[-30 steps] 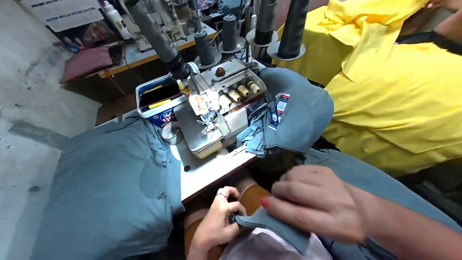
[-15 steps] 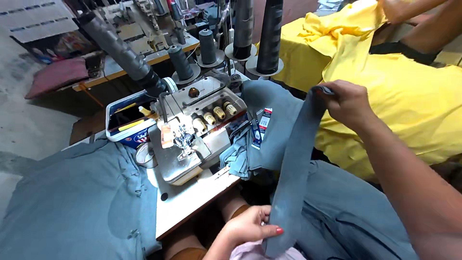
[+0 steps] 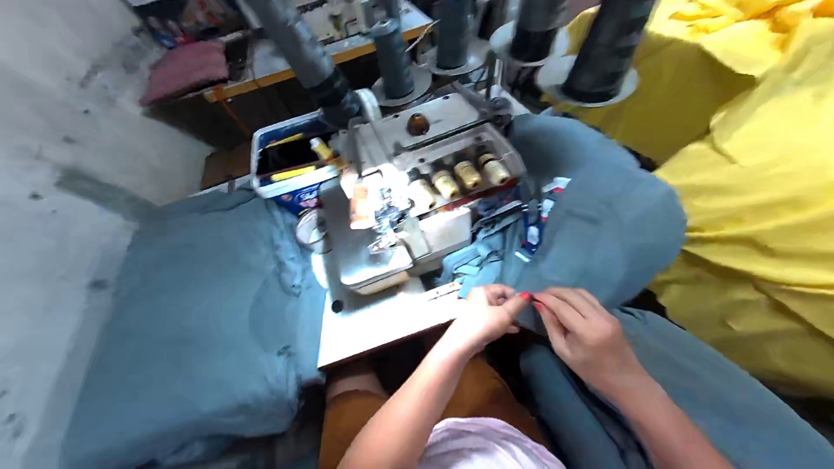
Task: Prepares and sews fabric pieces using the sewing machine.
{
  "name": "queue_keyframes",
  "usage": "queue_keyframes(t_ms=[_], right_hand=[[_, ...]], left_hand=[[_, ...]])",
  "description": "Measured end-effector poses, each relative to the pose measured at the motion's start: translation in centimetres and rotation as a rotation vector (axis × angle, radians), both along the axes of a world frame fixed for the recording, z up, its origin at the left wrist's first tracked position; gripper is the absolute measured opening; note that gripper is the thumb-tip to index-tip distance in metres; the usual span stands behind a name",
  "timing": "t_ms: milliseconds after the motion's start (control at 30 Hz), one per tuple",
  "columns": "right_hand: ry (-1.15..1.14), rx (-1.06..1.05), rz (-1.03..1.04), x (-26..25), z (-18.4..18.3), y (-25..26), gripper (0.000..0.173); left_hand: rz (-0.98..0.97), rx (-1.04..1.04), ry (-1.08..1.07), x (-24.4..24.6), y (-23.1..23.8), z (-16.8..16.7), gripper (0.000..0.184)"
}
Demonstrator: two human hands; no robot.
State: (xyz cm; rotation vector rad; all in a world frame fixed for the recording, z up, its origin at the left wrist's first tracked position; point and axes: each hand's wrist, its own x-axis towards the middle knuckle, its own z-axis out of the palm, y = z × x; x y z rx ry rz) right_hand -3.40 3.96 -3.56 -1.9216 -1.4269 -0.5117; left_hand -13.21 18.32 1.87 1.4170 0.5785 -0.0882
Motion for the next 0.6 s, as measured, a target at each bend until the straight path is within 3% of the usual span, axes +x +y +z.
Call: queue_keyframes(t_ms=[167,367,467,600], right_hand=[[-0.050,0.011,-0.035,-1.0,-1.2,-0.3,0.028],[-0.090,-0.029,-0.050,-0.6,-1.1,0.0,0.028],[0.140,-0.015,-0.047,-0.8,-0.2,0.0,0.027],[0.718,0.130,-0.052,-0.7,0.9,-0.7,0.021]], left_hand=[[0.052,-0.189,-0.208,-1.1,-0.8,-1.3,0.022],[0.048,-0.063,-0.209,-1.2,-0.9,-1.0,0.020],[0.063,-0.019,-0.198,-1.1,-0.9,-0.5,0.020],[0.052,0.007,-0.317,0.3,-1.5,-1.2,0.011]])
